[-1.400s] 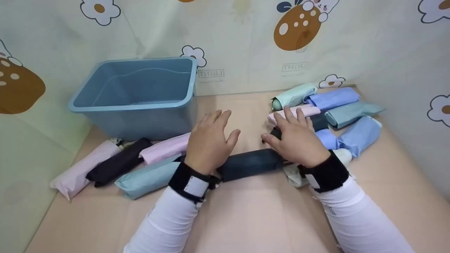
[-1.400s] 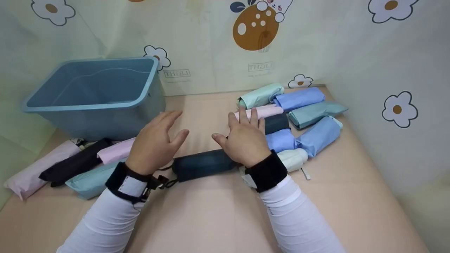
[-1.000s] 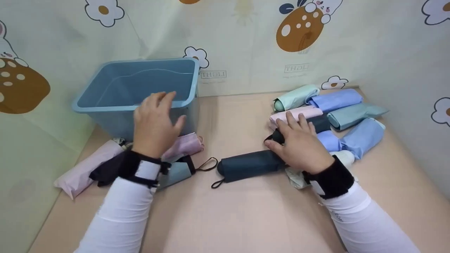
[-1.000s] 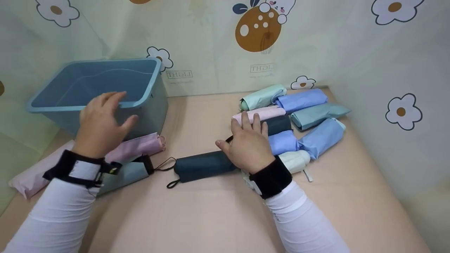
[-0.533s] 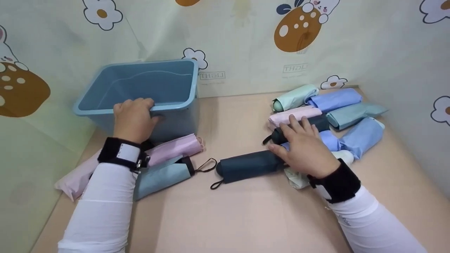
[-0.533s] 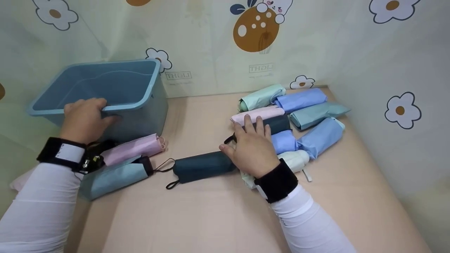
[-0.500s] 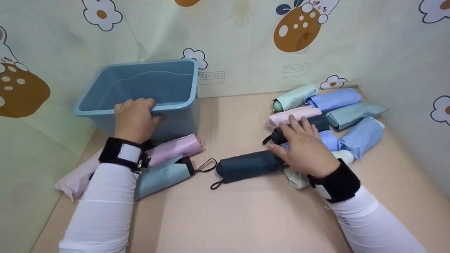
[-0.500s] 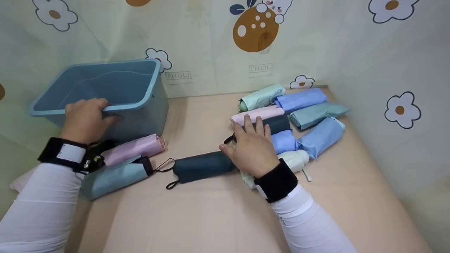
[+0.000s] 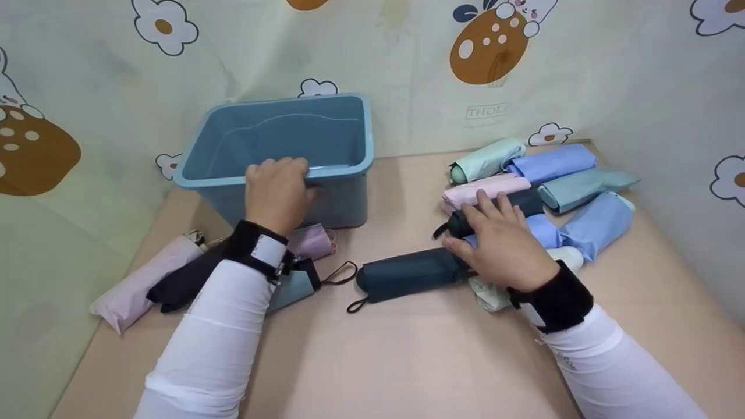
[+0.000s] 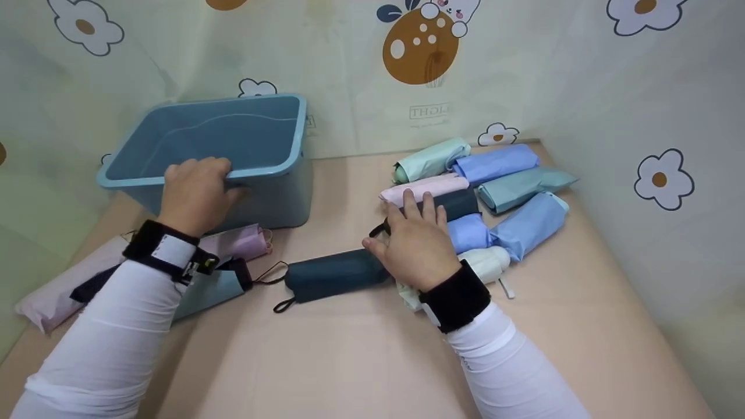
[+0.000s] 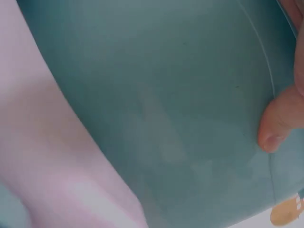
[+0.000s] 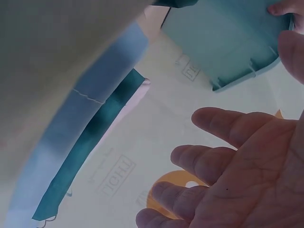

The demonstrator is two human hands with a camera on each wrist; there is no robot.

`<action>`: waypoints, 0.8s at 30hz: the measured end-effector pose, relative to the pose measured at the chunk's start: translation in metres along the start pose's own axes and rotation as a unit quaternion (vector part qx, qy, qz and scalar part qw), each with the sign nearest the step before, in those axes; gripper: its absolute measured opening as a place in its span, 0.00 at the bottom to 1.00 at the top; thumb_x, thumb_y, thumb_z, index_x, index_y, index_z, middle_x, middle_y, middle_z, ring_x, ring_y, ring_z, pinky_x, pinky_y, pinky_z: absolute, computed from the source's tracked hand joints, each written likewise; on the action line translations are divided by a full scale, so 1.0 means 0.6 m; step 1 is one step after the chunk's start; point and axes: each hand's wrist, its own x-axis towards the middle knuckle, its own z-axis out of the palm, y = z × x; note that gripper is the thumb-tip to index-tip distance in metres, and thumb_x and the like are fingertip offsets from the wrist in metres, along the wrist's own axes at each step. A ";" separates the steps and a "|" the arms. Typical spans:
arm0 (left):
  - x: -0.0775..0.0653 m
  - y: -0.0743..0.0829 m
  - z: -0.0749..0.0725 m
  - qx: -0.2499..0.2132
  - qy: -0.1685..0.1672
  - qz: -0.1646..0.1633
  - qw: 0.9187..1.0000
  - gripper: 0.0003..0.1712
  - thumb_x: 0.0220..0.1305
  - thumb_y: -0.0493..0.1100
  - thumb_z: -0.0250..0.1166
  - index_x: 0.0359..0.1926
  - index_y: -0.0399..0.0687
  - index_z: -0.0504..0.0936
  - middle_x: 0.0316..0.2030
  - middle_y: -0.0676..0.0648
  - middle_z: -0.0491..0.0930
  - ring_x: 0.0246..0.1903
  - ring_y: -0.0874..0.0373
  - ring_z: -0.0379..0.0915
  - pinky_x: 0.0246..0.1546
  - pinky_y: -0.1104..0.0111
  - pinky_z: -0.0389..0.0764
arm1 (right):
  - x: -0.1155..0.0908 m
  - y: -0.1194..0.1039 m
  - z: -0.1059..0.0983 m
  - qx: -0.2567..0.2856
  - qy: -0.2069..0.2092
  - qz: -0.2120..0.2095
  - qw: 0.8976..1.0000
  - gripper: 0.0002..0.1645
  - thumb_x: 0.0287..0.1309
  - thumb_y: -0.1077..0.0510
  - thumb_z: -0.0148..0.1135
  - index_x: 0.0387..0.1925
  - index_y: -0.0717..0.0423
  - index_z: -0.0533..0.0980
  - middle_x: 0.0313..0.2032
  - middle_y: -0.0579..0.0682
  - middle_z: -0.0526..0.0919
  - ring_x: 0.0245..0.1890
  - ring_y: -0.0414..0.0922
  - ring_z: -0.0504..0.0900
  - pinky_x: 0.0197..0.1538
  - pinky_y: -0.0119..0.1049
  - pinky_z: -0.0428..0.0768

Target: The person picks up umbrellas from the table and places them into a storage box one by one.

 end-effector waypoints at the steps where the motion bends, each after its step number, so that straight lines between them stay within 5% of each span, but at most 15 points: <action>1: 0.003 0.011 0.001 0.003 -0.004 0.002 1.000 0.21 0.63 0.57 0.76 0.39 0.44 0.81 0.37 0.42 0.86 0.38 0.41 0.78 0.46 0.49 0.73 | 0.000 0.000 0.000 0.001 -0.001 0.001 1.000 0.51 0.73 0.30 0.53 0.80 0.60 0.58 0.82 0.70 0.47 0.81 0.75 0.39 0.77 0.75 0.41; 14: 0.023 0.145 0.020 0.004 0.010 0.043 0.999 0.18 0.65 0.57 0.74 0.42 0.47 0.85 0.38 0.45 0.88 0.37 0.45 0.80 0.41 0.54 0.74 | 0.005 0.003 0.001 -0.004 -0.003 0.015 1.000 0.51 0.72 0.30 0.55 0.81 0.59 0.59 0.82 0.69 0.47 0.82 0.74 0.39 0.78 0.74 0.41; 24: 0.024 0.209 0.024 -0.006 0.028 0.060 0.998 0.16 0.65 0.55 0.75 0.40 0.50 0.86 0.37 0.47 0.88 0.38 0.47 0.82 0.41 0.54 0.76 | 0.005 0.002 0.000 -0.003 -0.003 0.018 1.000 0.50 0.73 0.31 0.55 0.81 0.59 0.58 0.83 0.67 0.46 0.82 0.73 0.38 0.78 0.72 0.41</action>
